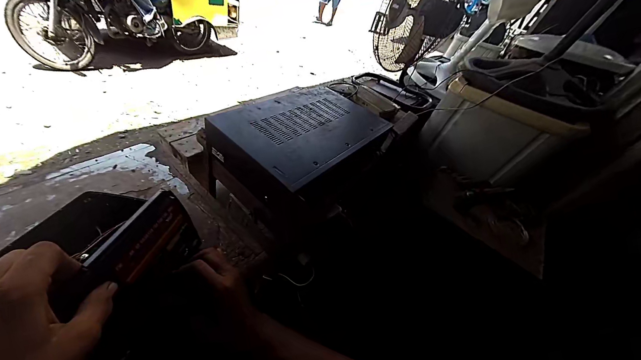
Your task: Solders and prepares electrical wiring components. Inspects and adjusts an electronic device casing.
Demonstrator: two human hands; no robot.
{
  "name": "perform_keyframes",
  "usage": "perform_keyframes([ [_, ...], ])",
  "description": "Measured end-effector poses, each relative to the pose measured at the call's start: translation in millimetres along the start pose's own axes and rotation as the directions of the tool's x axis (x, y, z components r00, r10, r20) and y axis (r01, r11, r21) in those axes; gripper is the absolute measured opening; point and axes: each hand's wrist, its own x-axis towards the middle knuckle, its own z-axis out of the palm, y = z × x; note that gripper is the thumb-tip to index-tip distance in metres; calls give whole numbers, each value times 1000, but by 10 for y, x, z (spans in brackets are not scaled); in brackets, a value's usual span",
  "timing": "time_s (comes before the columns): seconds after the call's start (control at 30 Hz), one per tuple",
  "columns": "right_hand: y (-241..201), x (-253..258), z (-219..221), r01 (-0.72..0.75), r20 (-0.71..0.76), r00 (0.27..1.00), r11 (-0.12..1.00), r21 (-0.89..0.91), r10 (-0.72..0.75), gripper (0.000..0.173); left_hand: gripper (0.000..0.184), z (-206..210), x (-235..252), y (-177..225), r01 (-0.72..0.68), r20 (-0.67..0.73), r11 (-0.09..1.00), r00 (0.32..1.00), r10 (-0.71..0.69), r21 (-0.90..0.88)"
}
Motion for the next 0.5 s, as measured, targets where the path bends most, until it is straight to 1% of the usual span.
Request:
perform_keyframes([
  [0.1,-12,10,1,3,9,1000,1000,-12,-3,25,34,14,0,-15,-14,-17,1000,1000,14,0],
  [0.23,-14,13,14,10,2,1000,1000,-16,-10,24,34,-23,-1,-1,-8,2,999,1000,8,31],
  [0.33,1,-3,16,-4,8,1000,1000,-22,4,27,34,-14,1,-13,-36,-32,997,999,38,67],
  [0.4,16,-19,16,-5,17,1000,1000,-26,6,25,35,-12,-4,-20,-44,-47,994,998,49,102],
  [0.5,40,-29,44,16,11,1000,1000,-19,-16,22,29,-118,-16,128,0,-23,993,1000,3,118],
])
